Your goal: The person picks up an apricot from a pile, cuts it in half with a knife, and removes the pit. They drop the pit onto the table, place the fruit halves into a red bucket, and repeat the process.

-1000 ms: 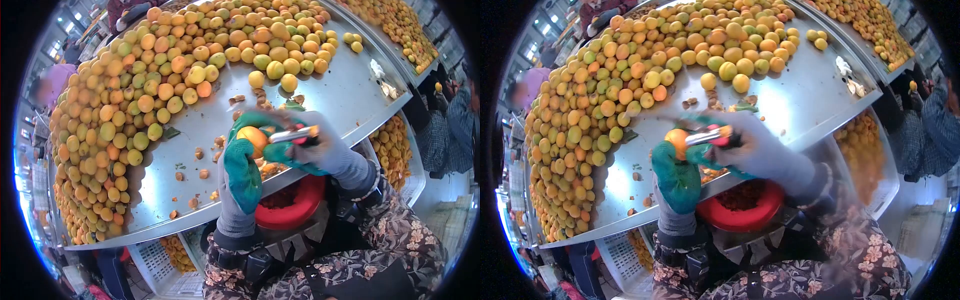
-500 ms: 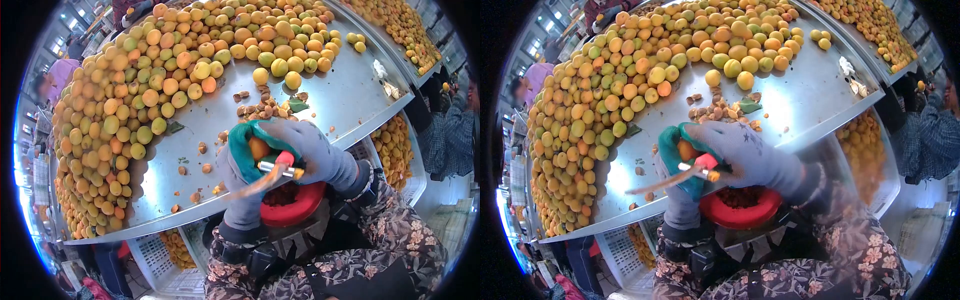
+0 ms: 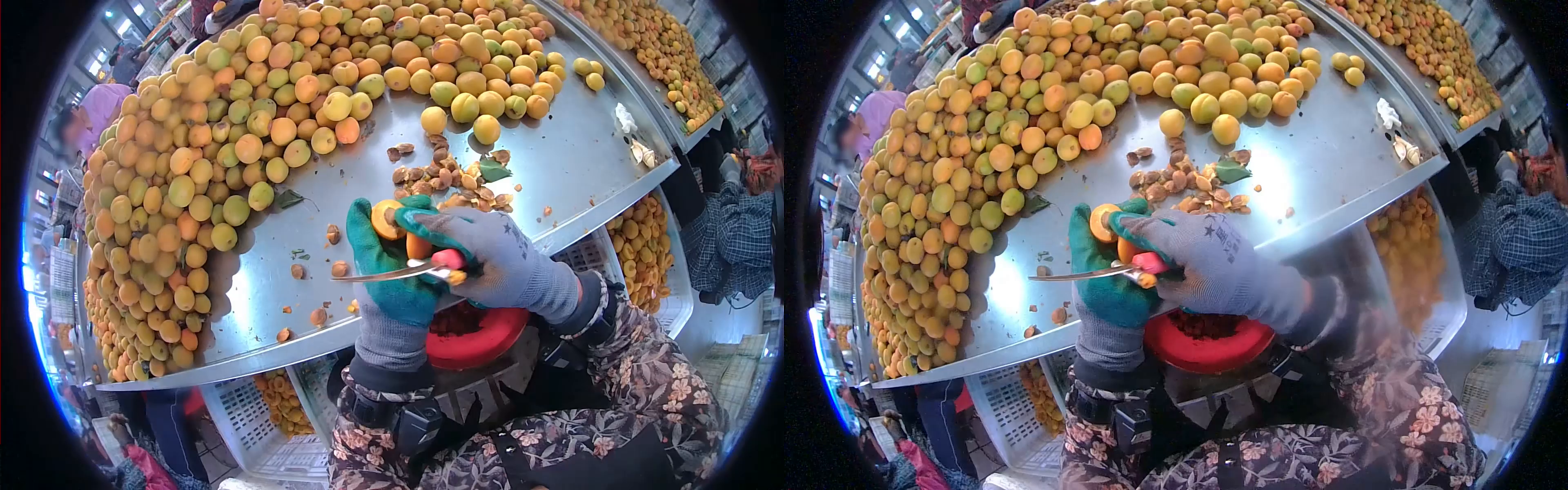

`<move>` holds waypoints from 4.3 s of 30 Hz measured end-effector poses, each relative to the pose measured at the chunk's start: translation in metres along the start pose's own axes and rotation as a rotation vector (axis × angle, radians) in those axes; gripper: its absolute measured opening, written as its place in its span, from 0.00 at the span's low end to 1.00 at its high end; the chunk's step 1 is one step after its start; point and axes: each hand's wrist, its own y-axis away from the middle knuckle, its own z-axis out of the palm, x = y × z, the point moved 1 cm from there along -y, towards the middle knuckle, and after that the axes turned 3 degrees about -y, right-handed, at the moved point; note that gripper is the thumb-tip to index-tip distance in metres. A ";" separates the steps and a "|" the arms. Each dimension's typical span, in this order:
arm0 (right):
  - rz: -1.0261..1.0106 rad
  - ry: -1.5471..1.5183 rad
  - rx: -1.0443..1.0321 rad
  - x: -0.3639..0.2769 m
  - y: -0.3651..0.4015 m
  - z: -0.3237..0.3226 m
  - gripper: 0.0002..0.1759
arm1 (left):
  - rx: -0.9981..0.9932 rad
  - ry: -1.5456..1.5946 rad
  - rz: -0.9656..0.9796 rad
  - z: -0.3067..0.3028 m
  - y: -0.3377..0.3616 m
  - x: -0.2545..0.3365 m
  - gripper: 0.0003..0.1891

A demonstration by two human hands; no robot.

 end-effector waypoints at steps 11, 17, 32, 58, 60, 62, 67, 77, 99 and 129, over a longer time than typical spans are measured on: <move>-0.296 -0.533 0.534 -0.004 -0.026 -0.023 0.24 | -0.044 0.714 -0.551 0.025 -0.008 0.025 0.23; -0.326 -0.438 0.597 -0.001 -0.022 -0.019 0.32 | 0.036 1.069 -0.832 0.025 -0.012 0.029 0.23; 0.128 -1.245 0.696 0.012 -0.037 -0.009 0.18 | 0.049 0.104 -0.138 0.036 -0.009 0.006 0.16; 0.291 0.488 0.514 0.039 -0.035 -0.061 0.17 | 0.206 0.250 -0.555 0.014 -0.021 0.037 0.23; 0.332 0.520 0.568 0.057 -0.035 -0.084 0.14 | 0.392 -0.032 -0.364 -0.010 -0.017 0.063 0.21; 0.526 0.785 0.397 0.077 -0.032 -0.096 0.14 | 0.503 -0.307 -0.273 -0.060 -0.001 0.090 0.17; 0.622 0.734 0.056 0.094 -0.040 -0.086 0.25 | 0.365 -1.394 -0.371 -0.180 0.066 0.140 0.16; 0.390 -0.877 0.200 -0.004 -0.023 -0.039 0.33 | 0.053 -0.147 -0.345 -0.028 0.007 0.091 0.29; -0.025 0.052 0.133 0.001 -0.006 -0.007 0.38 | -0.066 0.111 -0.481 -0.006 -0.008 0.062 0.24; 0.204 0.415 0.402 0.012 -0.011 -0.020 0.20 | 0.057 0.260 -0.371 -0.008 -0.013 0.050 0.22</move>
